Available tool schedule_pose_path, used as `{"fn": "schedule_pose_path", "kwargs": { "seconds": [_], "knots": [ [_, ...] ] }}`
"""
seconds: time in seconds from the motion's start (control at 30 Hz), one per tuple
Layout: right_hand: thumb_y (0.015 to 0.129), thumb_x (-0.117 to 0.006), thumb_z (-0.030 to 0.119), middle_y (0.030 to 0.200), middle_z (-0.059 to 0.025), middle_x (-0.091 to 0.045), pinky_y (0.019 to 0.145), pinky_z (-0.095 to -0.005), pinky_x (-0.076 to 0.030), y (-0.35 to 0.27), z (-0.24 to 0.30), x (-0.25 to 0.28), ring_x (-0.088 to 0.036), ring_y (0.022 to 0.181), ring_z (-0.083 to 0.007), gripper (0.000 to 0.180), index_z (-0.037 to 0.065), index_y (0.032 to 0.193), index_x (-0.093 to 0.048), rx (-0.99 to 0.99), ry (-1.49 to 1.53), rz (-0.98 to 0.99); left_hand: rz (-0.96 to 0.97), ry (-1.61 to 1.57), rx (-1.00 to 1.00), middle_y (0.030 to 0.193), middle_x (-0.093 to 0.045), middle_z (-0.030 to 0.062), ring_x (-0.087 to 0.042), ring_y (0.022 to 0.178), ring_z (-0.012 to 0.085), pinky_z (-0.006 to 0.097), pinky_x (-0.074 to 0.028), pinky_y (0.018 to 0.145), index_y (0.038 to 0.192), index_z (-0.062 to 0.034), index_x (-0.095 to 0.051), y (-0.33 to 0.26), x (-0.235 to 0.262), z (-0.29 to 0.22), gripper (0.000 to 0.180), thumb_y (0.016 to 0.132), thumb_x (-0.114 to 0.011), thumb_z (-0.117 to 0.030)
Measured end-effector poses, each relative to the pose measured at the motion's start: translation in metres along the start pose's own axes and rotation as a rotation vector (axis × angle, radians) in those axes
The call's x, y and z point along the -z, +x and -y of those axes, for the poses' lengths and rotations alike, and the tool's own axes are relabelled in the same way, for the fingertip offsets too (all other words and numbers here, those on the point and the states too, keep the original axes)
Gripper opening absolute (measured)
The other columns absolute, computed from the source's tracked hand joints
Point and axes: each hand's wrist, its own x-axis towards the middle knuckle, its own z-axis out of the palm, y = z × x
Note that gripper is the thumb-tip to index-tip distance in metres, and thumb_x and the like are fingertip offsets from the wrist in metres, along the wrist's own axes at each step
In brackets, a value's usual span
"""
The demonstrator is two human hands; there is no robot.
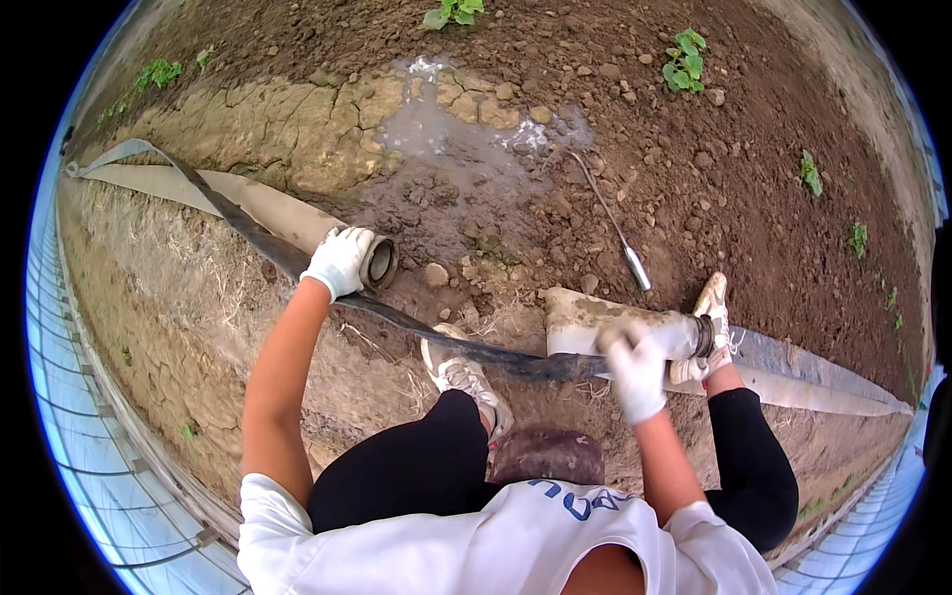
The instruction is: The person installs a drip irrigation system in a garden bed. They use a small hand hoe to dig a narrow trench along a row of small plants, lay a black irrigation tube into the trench, and cover it with soil. The person also connects sections of the tube using a plastic coupling.
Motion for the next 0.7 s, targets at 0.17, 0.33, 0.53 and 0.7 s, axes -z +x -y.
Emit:
{"fn": "schedule_pose_path", "kwargs": {
  "seconds": [0.17,0.33,0.53,0.7],
  "knots": [
    [0.077,-0.061,0.030,0.095,-0.0222,-0.065,0.082,-0.0400,-0.049,0.172,-0.034,0.030,-0.064,0.091,-0.0351,0.039,0.000,0.101,-0.060,-0.157,-1.030,-0.052,-0.106,-0.082,-0.032,0.118,-0.055,0.0141,-0.050,0.115,0.0296,0.042,-0.034,0.102,0.118,-0.0055,-0.048,-0.017,0.022,0.005,0.064,0.060,-0.072,-0.017],
    [0.070,-0.063,0.029,0.096,-0.0202,-0.064,0.085,-0.0411,-0.048,0.192,-0.093,0.035,-0.062,0.095,-0.0350,0.036,0.004,0.095,-0.060,-0.177,-1.213,-0.016,-0.119,-0.149,-0.032,0.118,-0.055,0.0136,-0.050,0.114,0.0306,0.042,-0.033,0.102,0.117,-0.0050,-0.050,-0.021,0.027,0.011,0.056,0.063,-0.065,-0.012],
    [0.075,-0.068,0.035,0.096,-0.0246,-0.063,0.084,-0.0420,-0.047,0.187,-0.085,0.037,-0.061,0.093,-0.0393,0.044,0.002,0.100,-0.054,-0.210,-0.925,0.031,-0.091,-0.119,-0.051,0.117,-0.056,0.0130,-0.052,0.113,0.0284,0.042,-0.036,0.099,0.114,-0.0048,-0.051,-0.023,0.029,0.011,0.054,0.062,-0.065,-0.015],
    [0.074,-0.063,0.033,0.100,-0.0232,-0.063,0.082,-0.0423,-0.048,0.211,-0.075,0.026,-0.061,0.093,-0.0380,0.037,0.001,0.092,-0.060,-0.098,-1.237,0.275,-0.097,-0.106,-0.072,0.114,-0.056,0.0125,-0.052,0.112,0.0283,0.043,-0.037,0.098,0.111,-0.0043,-0.052,-0.008,0.023,0.012,0.048,0.065,-0.062,-0.015]
  ]
}}
